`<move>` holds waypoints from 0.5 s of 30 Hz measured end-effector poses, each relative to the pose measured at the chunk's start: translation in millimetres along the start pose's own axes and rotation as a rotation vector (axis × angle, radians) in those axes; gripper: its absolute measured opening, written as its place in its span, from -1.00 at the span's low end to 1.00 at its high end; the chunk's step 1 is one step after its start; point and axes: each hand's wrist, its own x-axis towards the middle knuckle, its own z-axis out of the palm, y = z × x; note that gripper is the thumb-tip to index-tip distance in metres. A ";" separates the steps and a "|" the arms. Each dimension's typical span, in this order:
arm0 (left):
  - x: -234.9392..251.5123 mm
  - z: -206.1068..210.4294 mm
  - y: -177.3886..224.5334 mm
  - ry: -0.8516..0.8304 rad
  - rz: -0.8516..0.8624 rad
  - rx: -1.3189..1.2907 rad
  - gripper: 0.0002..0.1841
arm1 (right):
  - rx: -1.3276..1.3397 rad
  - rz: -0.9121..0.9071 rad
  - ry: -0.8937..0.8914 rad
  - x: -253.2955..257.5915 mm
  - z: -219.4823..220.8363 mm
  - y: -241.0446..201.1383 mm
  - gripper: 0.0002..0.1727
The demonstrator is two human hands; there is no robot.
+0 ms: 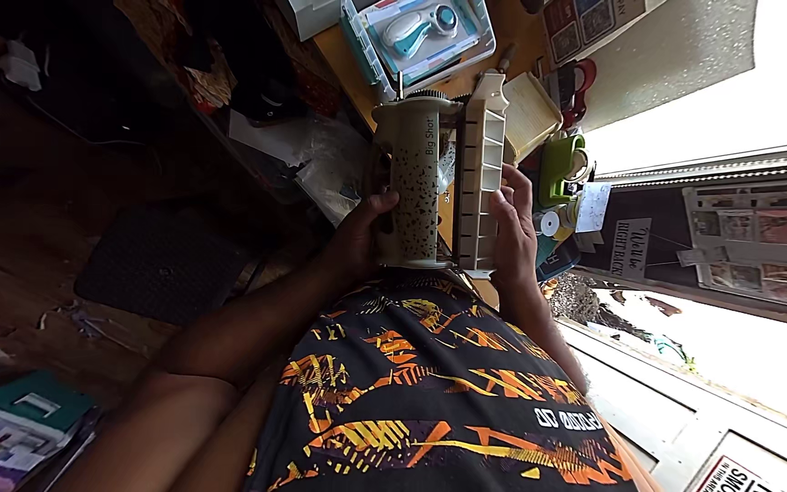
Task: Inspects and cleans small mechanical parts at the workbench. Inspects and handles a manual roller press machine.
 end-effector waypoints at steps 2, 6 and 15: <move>0.6 -0.9 -0.3 -0.005 0.004 -0.003 -0.52 | 0.007 -0.005 -0.008 0.9 -0.8 0.7 -0.43; 0.7 -2.3 -0.6 -0.021 0.007 -0.016 -0.51 | 0.014 -0.015 -0.028 1.1 -4.4 2.1 -0.44; 2.1 -2.1 2.1 -0.023 0.002 -0.023 -0.58 | 0.016 -0.030 -0.008 3.3 -0.2 4.0 -0.44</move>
